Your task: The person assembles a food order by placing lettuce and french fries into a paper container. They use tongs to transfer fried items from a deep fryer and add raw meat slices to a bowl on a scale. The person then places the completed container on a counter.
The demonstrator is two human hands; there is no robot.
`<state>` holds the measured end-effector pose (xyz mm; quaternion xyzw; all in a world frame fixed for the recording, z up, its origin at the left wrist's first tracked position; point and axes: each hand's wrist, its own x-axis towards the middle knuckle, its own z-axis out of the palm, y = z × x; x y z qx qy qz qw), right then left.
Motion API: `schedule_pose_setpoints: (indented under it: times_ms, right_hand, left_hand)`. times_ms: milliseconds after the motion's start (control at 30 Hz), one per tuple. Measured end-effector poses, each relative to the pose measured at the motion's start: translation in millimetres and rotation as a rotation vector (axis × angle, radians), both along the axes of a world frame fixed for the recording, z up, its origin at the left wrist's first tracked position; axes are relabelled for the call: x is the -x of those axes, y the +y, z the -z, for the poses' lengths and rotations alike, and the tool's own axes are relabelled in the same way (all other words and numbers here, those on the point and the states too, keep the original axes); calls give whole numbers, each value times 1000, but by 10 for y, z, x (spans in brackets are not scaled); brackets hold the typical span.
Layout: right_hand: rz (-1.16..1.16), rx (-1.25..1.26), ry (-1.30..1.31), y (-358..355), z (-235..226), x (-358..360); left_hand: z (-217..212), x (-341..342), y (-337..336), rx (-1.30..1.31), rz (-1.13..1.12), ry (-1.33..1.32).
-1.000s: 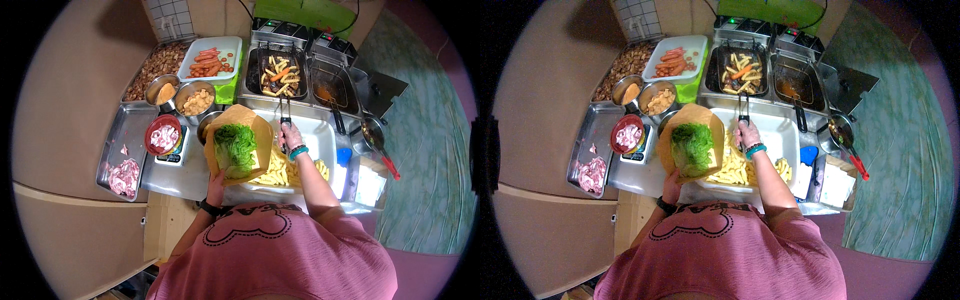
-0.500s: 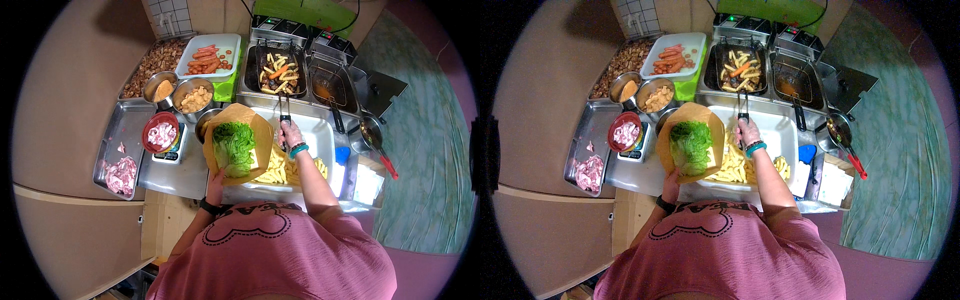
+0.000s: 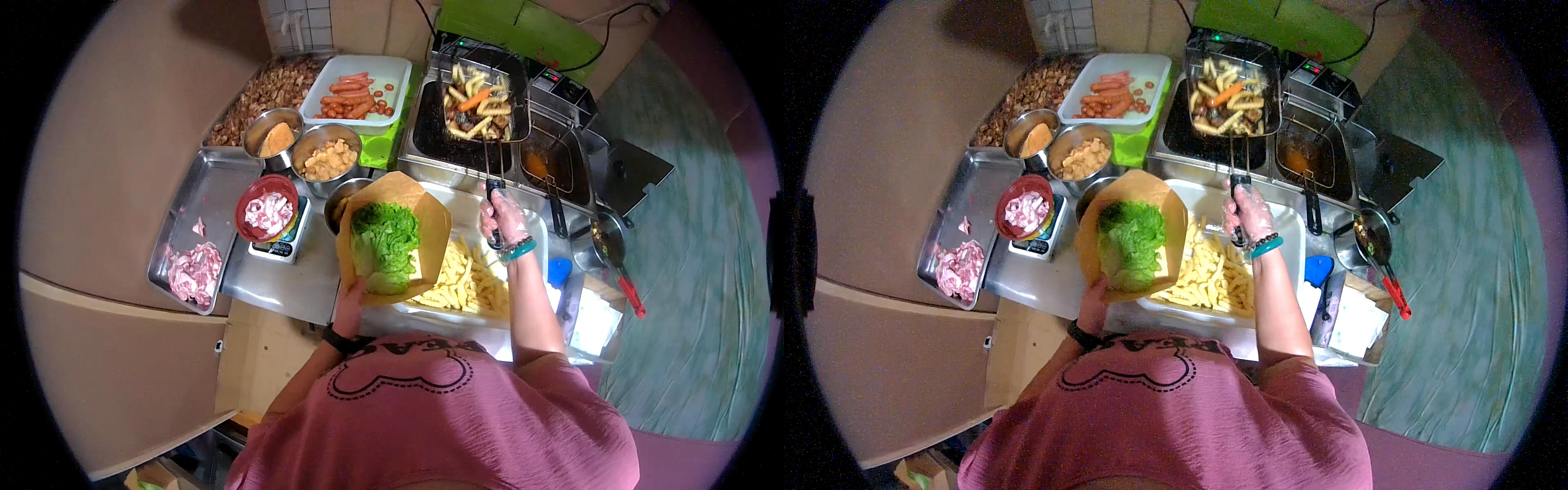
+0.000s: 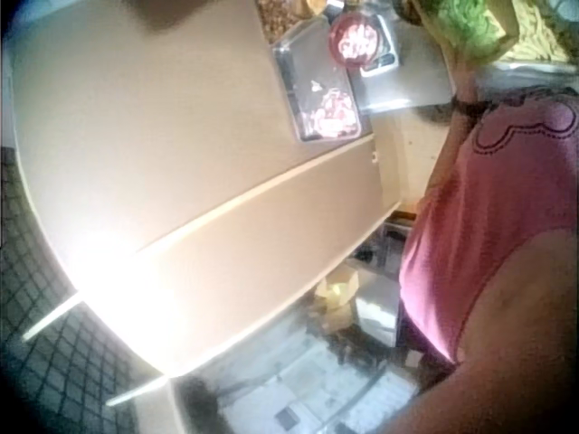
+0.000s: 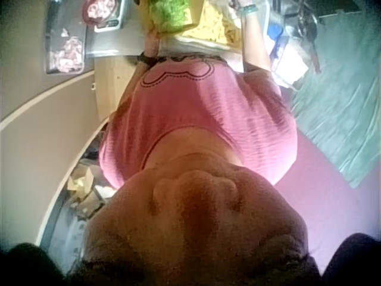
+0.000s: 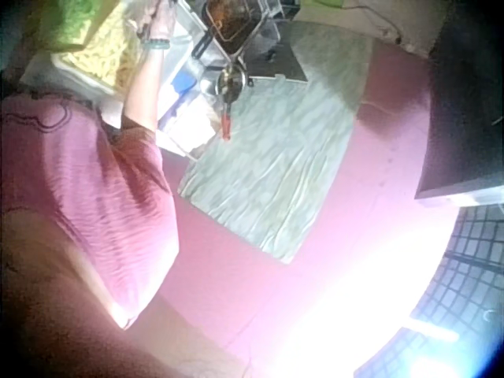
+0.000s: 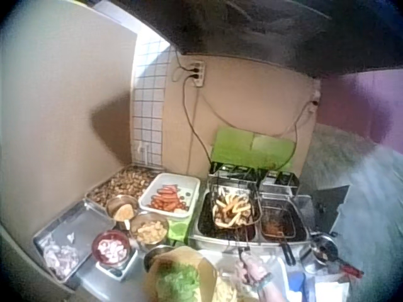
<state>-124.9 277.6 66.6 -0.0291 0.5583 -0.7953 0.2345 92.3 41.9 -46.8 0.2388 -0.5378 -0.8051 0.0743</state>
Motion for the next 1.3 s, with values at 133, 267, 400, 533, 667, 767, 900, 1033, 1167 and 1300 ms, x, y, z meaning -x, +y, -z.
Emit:
schedule_pose_setpoints:
  times_ms: [133,267,400,533,667,767,900,1033,1167,1300]
  right_hand:
    - [-4,-53,-109,23,155,78]
    - [-71,-91,-143,114,124,207]
    - [-68,21,-26,106,149,-21]
    - [-19,29,-224,-8,173,-21]
    - [-118,72,-279,160,91,171]
    - [-82,200,-181,127,72,-14]
    - [-163,172,-322,170,126,129]
    - [-139,110,-225,122,-79,55]
    - [-114,172,-165,125,133,-27]
    - [-183,251,-391,205,-28,195]
  left_hand:
    - [-229,86,101,74,-79,16]
    - [-166,88,58,280,-50,125]
    - [-214,83,119,51,-72,107]
    - [-234,115,122,8,-70,131]
    - [-270,146,129,31,-45,116]
    - [-218,153,124,9,-39,111]
    - [-183,179,123,-27,-36,85]
    - [-130,181,94,-24,-35,135]
    - [-293,168,144,-77,-12,94]
    - [-225,185,117,-20,-26,143]
